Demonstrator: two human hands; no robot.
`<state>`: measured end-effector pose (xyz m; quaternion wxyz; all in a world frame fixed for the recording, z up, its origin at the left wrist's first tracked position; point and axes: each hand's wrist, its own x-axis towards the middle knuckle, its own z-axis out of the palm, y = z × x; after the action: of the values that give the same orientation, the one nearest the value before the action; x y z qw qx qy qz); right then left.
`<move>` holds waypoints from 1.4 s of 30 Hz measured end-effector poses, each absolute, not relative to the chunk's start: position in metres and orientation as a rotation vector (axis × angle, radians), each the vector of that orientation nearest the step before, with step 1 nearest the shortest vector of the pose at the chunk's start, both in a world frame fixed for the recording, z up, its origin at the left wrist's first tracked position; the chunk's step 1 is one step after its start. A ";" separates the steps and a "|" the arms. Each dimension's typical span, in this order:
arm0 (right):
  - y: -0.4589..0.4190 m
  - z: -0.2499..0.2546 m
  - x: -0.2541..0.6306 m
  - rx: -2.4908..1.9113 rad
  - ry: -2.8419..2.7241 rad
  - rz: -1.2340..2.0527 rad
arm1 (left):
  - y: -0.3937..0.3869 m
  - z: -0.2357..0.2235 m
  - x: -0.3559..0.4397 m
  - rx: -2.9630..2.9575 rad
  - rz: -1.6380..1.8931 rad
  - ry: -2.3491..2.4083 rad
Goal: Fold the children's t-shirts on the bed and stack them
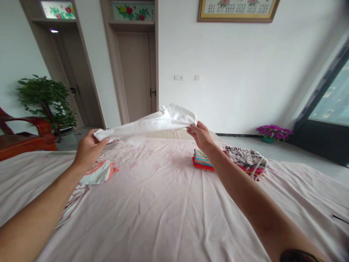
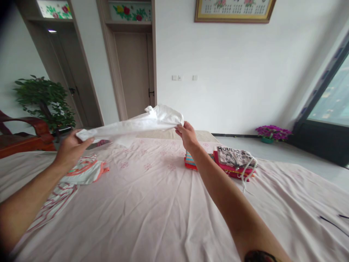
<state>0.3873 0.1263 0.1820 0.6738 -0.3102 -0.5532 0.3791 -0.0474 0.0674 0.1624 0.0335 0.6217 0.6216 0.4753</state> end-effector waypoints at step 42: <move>-0.019 0.037 0.413 -1.784 -2.206 0.448 | -0.028 0.059 0.027 2.384 -0.061 2.088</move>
<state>0.4127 -0.0194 0.0374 0.1341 -0.6156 -0.7611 0.1545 0.0271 -0.0283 0.0588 -0.0140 0.7519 0.6588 -0.0192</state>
